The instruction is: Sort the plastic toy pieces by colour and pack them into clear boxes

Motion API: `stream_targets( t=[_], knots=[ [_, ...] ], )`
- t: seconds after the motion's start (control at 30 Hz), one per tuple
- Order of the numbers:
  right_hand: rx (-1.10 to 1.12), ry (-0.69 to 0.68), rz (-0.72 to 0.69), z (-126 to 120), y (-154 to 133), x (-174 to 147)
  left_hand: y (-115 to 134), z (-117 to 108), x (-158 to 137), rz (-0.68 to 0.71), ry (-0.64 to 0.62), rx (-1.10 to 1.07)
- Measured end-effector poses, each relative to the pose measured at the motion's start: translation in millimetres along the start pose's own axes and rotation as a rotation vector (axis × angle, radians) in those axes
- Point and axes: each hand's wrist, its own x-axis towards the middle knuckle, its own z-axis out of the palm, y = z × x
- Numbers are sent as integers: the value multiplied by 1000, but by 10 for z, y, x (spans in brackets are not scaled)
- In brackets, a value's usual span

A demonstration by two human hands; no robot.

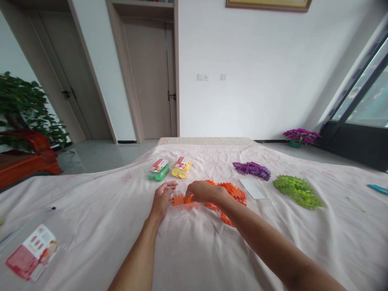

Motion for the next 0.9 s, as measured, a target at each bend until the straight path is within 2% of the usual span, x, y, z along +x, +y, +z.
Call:
stream_targets(
  t=[0.1,0.17,0.23,0.3,0.37,0.4,0.5,0.57,0.7,0.9],
  knots=[
    [22,-36,57,-8,14,4,5,9,-11,-17,9,7],
    [59,-6,64,-21,54,1,7,8,-11,-16,19,12],
    [147,104,61,-45,135,-18,6,-12,0,-13,32,3],
    [244,289,113,-71,265,-56,1,-58,23,-27,50,-5],
    [280,438,259,-76,434,-108,-11,-125,56,-52,75,14],
    [268,466,357,-62,524,-136,-20,-160,75,-58,91,34],
    [200,387,596,55,755,-214,-57,-241,135,-41,121,86],
    [160,302,653,174,845,-248,-85,-264,168,-28,123,96],
    [147,239,621,380,892,-271,-132,-259,198,-27,115,84],
    [189,320,616,507,918,-266,-134,-245,183,-34,101,67]
  ],
)
